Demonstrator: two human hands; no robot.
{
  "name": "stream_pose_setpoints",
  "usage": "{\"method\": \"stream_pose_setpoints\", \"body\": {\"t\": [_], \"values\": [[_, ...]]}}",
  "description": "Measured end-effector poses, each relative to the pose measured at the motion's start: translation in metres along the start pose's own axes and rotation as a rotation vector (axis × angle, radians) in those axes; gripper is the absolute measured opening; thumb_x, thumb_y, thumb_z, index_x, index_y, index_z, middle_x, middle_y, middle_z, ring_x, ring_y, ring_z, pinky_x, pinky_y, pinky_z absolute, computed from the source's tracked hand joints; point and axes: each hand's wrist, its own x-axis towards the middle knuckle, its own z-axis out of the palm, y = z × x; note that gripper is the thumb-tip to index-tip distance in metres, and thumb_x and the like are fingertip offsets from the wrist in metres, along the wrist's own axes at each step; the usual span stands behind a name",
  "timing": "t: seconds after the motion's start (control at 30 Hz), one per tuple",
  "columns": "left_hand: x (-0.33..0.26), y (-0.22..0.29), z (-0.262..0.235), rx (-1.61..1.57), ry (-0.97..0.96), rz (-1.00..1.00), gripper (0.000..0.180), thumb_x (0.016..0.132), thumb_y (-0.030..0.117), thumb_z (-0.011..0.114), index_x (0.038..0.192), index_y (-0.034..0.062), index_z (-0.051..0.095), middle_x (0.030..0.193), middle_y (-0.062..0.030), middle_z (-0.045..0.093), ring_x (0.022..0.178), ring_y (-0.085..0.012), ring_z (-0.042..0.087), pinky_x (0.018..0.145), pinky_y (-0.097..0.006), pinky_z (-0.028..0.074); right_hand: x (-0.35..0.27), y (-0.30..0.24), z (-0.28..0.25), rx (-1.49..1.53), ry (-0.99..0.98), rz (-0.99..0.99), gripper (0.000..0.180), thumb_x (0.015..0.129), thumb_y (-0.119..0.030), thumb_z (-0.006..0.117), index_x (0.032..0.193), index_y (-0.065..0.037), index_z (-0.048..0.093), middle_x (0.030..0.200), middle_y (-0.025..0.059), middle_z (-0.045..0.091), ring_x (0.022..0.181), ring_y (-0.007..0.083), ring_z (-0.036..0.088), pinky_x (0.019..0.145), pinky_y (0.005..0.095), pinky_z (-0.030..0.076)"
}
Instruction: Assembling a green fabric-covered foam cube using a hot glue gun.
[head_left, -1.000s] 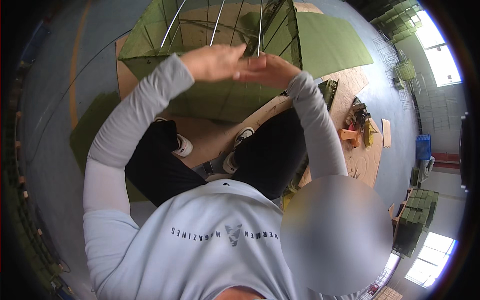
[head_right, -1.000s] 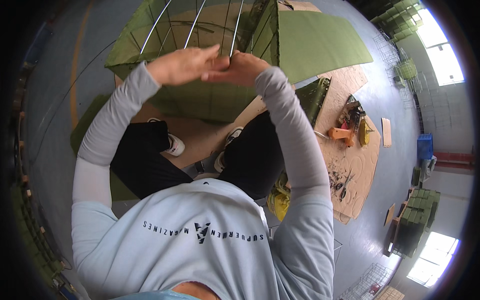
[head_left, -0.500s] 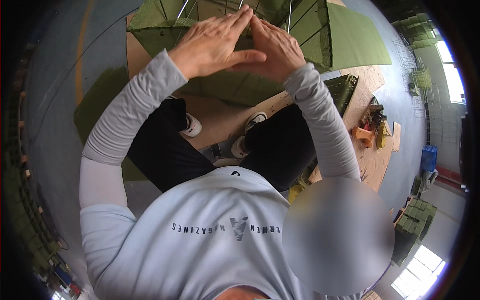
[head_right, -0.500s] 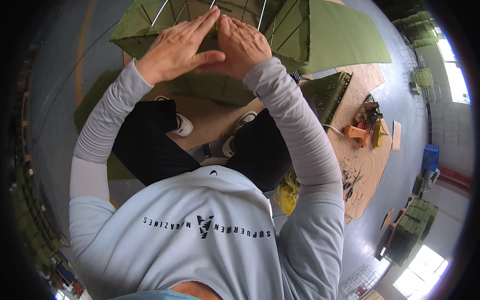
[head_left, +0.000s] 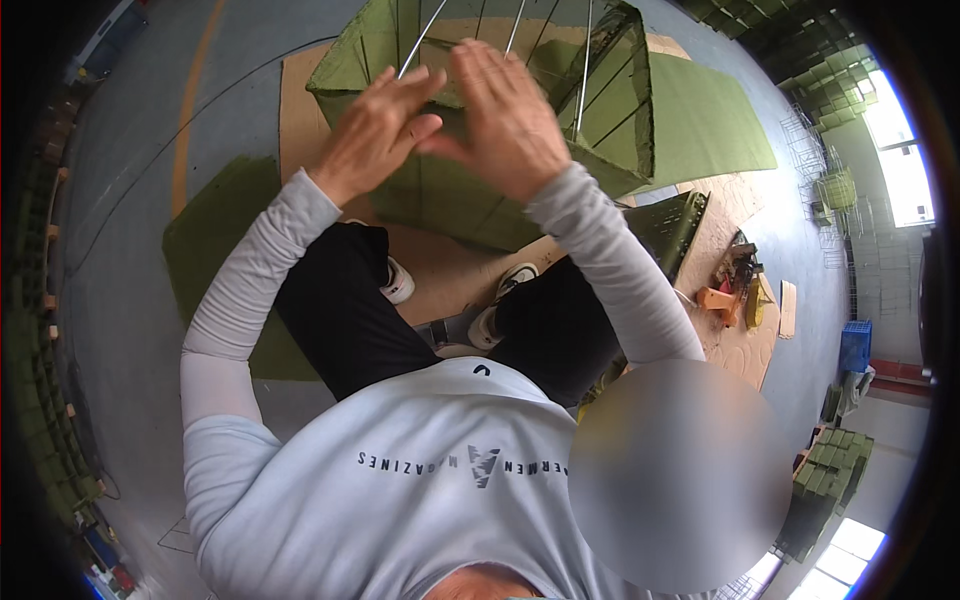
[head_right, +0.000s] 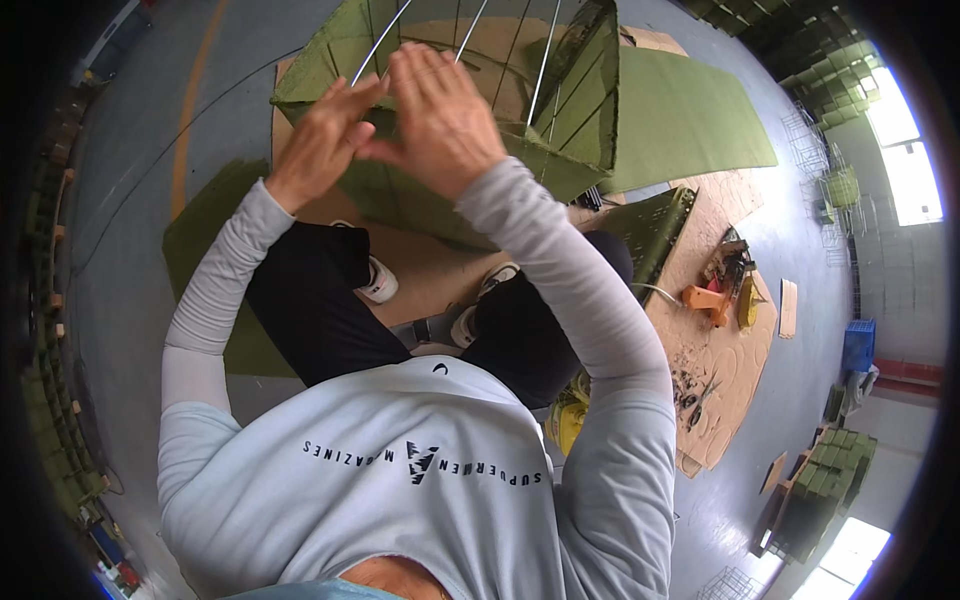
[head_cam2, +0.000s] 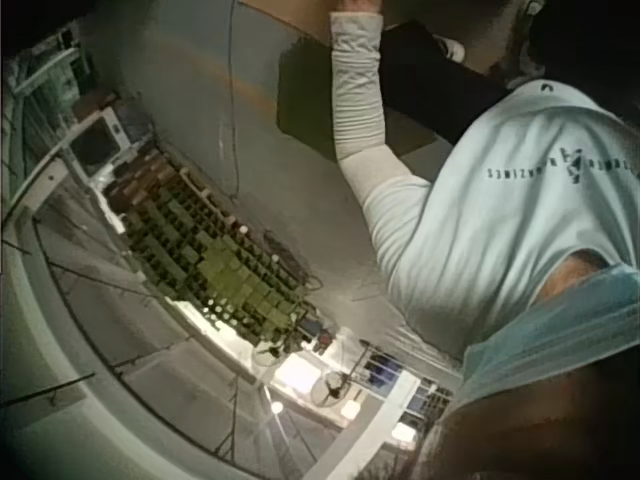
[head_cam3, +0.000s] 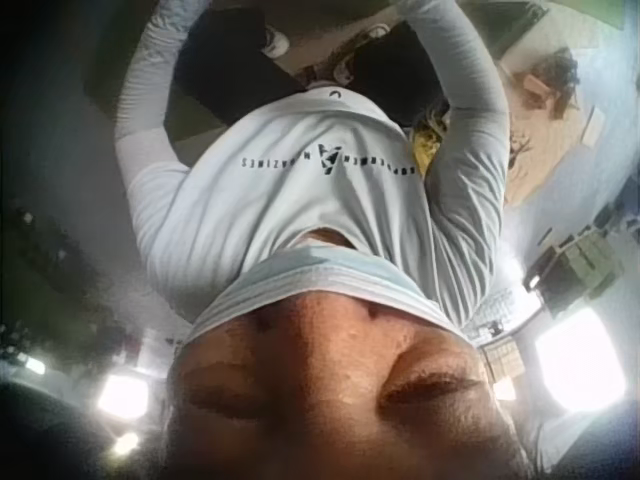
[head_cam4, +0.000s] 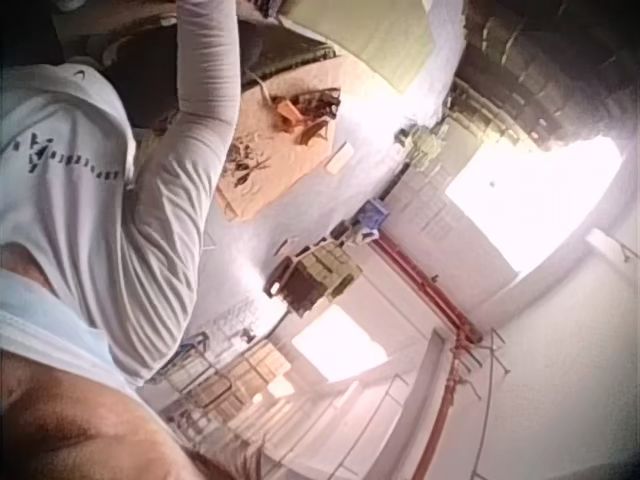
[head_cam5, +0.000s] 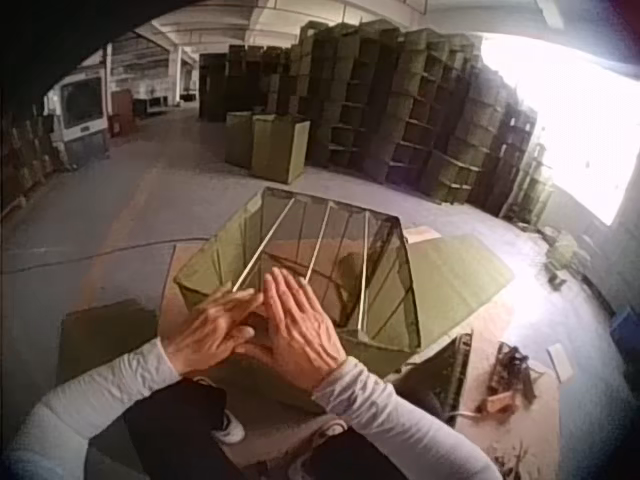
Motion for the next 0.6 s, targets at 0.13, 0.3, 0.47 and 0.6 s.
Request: {"method": "stream_pose_setpoints", "body": {"t": [0.13, 0.3, 0.47, 0.6], "values": [[-0.003, -0.011, 0.001, 0.254, -0.143, 0.136, 0.066, 0.091, 0.054, 0.037, 0.114, -0.0056, 0.054, 0.103, -0.0216, 0.061, 0.101, -0.0334, 0.058, 0.102, -0.046, 0.035, 0.006, -0.008, 0.035, 0.027, -0.323, 0.063, 0.108, 0.060, -0.054, 0.076, 0.130, 0.015, 0.030, 0.123, 0.0224, 0.050, 0.118, 0.0326, 0.048, 0.107, 0.0408, 0.029], [0.042, -0.005, 0.003, 0.227, -0.765, -0.183, 0.066, 0.091, 0.058, 0.032, 0.090, -0.0041, 0.055, 0.079, -0.0178, 0.058, 0.083, -0.0348, 0.058, 0.108, -0.047, 0.027, 0.036, 0.006, 0.021, 0.071, -0.852, 0.271, 0.097, 0.058, -0.070, 0.068, 0.126, -0.005, 0.049, 0.098, 0.0152, 0.063, 0.106, 0.0245, 0.058, 0.108, 0.0404, 0.026], [0.039, -0.028, 0.000, -0.119, -0.554, -0.065, 0.082, 0.090, 0.065, 0.022, 0.090, -0.0031, 0.067, 0.066, -0.0155, 0.060, 0.075, -0.0275, 0.063, 0.105, -0.042, 0.033, 0.045, 0.027, 0.015, 0.386, -0.866, 0.290, 0.088, 0.073, -0.061, 0.063, 0.130, 0.002, 0.044, 0.122, 0.0117, 0.056, 0.116, 0.0215, 0.052, 0.106, 0.0346, 0.029], [0.026, 0.008, -0.060, -0.216, -0.390, -0.399, 0.067, 0.095, 0.054, 0.031, 0.096, -0.0025, 0.067, 0.074, -0.0146, 0.064, 0.079, -0.0282, 0.064, 0.096, -0.036, 0.042, 0.014, 0.052, -0.074, 0.866, -0.517, 0.584, 0.062, 0.088, -0.043, 0.057, 0.130, 0.001, 0.045, 0.117, 0.0147, 0.059, 0.113, 0.0214, 0.053, 0.095, 0.0306, 0.040]]}}
